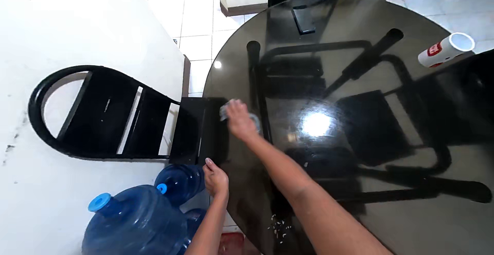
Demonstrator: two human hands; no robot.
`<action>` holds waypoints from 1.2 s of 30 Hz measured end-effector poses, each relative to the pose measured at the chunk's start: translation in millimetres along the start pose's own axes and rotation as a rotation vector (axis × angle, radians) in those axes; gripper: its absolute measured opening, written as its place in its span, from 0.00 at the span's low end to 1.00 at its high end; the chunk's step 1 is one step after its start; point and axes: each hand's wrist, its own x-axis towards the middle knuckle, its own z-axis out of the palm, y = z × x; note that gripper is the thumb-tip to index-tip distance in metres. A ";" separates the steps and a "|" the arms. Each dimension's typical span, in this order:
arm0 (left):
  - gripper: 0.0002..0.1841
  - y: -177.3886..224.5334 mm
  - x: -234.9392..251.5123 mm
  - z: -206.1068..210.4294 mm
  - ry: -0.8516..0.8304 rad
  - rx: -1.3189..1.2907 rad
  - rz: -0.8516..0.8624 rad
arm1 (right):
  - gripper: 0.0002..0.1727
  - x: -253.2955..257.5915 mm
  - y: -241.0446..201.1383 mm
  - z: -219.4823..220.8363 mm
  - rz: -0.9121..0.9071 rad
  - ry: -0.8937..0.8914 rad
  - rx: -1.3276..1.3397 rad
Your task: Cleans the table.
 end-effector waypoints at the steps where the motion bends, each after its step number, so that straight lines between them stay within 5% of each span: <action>1: 0.39 0.7 0.0 0.3 0.010 0.002 0.003 | 0.28 -1.0 -15.9 3.7 -0.127 -0.087 0.030; 4: 0.40 2.7 0.8 2.7 0.034 0.035 -0.007 | 0.27 14.3 3.3 -13.1 -0.334 -0.249 0.083; 6: 0.40 3.0 1.3 4.3 0.050 0.052 -0.011 | 0.27 30.5 50.6 -41.5 -0.244 -0.195 0.040; 10: 0.40 3.5 2.9 5.9 0.071 0.052 -0.022 | 0.30 44.2 195.7 -125.0 0.248 -0.032 -0.141; 13: 0.41 2.7 3.2 6.2 0.080 0.055 -0.022 | 0.30 -4.8 298.2 -193.9 0.568 0.095 -0.158; 16: 0.40 1.2 0.6 5.3 0.080 0.039 -0.009 | 0.28 -85.2 362.0 -245.7 0.834 0.192 -0.211; 19: 0.39 3.9 2.4 6.4 0.090 0.080 -0.018 | 0.34 -101.6 400.0 -258.1 1.134 0.307 -0.252; 21: 0.38 3.8 1.0 6.8 0.086 0.093 -0.023 | 0.39 -75.1 400.7 -242.3 1.160 0.342 -0.256; 27: 0.39 2.4 2.5 7.2 0.080 0.112 -0.033 | 0.33 34.4 293.0 -156.0 0.672 0.189 -0.203; 31: 0.40 2.1 1.1 3.8 0.043 0.074 -0.024 | 0.31 26.7 229.2 -129.5 0.397 0.015 -0.179; 36: 0.40 2.6 1.2 5.9 0.042 0.016 0.006 | 0.29 -4.9 237.4 -142.3 0.281 0.030 -0.185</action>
